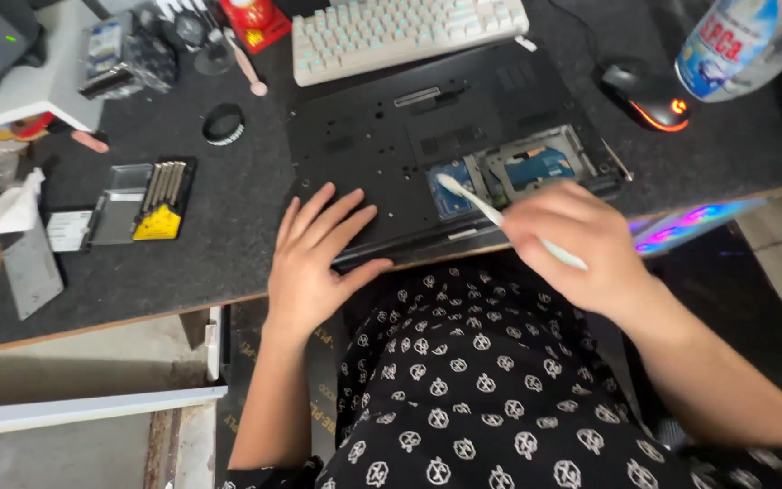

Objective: Cleaning the internal components of a laptop using a toothbrush, a cloth, and a cleaning spray.

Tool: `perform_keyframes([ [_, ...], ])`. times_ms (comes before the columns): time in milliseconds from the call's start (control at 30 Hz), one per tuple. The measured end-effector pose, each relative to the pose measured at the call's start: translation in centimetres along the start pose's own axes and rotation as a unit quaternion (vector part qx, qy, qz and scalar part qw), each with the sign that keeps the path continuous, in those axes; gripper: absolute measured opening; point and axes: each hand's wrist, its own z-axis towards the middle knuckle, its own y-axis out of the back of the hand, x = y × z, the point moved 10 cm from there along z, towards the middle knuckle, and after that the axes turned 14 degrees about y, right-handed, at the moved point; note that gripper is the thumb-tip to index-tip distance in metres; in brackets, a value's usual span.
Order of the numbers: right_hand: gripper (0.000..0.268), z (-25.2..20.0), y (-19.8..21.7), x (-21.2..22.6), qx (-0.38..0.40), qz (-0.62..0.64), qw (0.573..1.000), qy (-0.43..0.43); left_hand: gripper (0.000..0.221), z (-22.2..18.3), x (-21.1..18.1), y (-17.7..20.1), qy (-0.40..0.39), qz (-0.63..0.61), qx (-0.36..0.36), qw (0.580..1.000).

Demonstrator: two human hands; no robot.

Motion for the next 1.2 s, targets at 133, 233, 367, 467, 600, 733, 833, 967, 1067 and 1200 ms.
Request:
perform_keyframes([
  [133, 0.012, 0.3, 1.5, -1.8, 0.025, -0.017, 1.000, 0.011, 0.066, 0.0, -0.4, 0.4, -0.009, 0.005, 0.006, 1.000],
  [233, 0.006, -0.5, 1.5, -0.3, 0.046, -0.047, 0.998, 0.013, 0.060, 0.0, -0.8, 0.4, -0.018, 0.021, 0.007, 1.000],
  [367, 0.009, 0.2, -1.1, -1.1, 0.030, -0.046, 0.998, 0.023, 0.060, 0.0, -0.8, 0.4, -0.019, 0.025, 0.011, 0.999],
  [467, 0.013, -0.4, 1.0, -0.7, 0.057, -0.080, 0.995, 0.011, 0.060, -0.1, -0.6, 0.2, -0.018, 0.019, 0.015, 1.000],
  [600, 0.008, -0.6, 0.3, -0.7, 0.049, -0.071, 0.996, 0.007, 0.061, 0.2, -0.6, 0.3, -0.017, 0.017, 0.016, 1.000],
  [733, 0.010, -0.2, 0.9, -3.4, 0.066, -0.035, 0.997, 0.009, 0.060, -0.1, -0.7, 0.3, -0.018, 0.024, 0.012, 0.999],
  [833, 0.008, 0.0, 1.6, -4.3, 0.079, -0.040, 0.996, -0.004, 0.059, 0.0, -0.9, 0.4, -0.022, 0.020, 0.007, 1.000],
  [967, 0.012, 0.7, -0.7, -6.1, 0.121, 0.004, 0.992, 0.030, 0.061, 0.0, -0.7, 0.4, -0.016, 0.026, 0.011, 0.999],
  [1067, 0.015, 0.2, 3.2, -8.7, 0.148, -0.014, 0.988, -0.046, 0.061, 0.0, -0.8, 0.4, -0.015, 0.015, 0.006, 1.000],
  [1200, 0.016, 0.4, 0.9, -7.4, 0.129, 0.008, 0.992, -0.006, 0.060, 0.1, -0.7, -0.3, -0.018, 0.016, 0.007, 1.000],
])
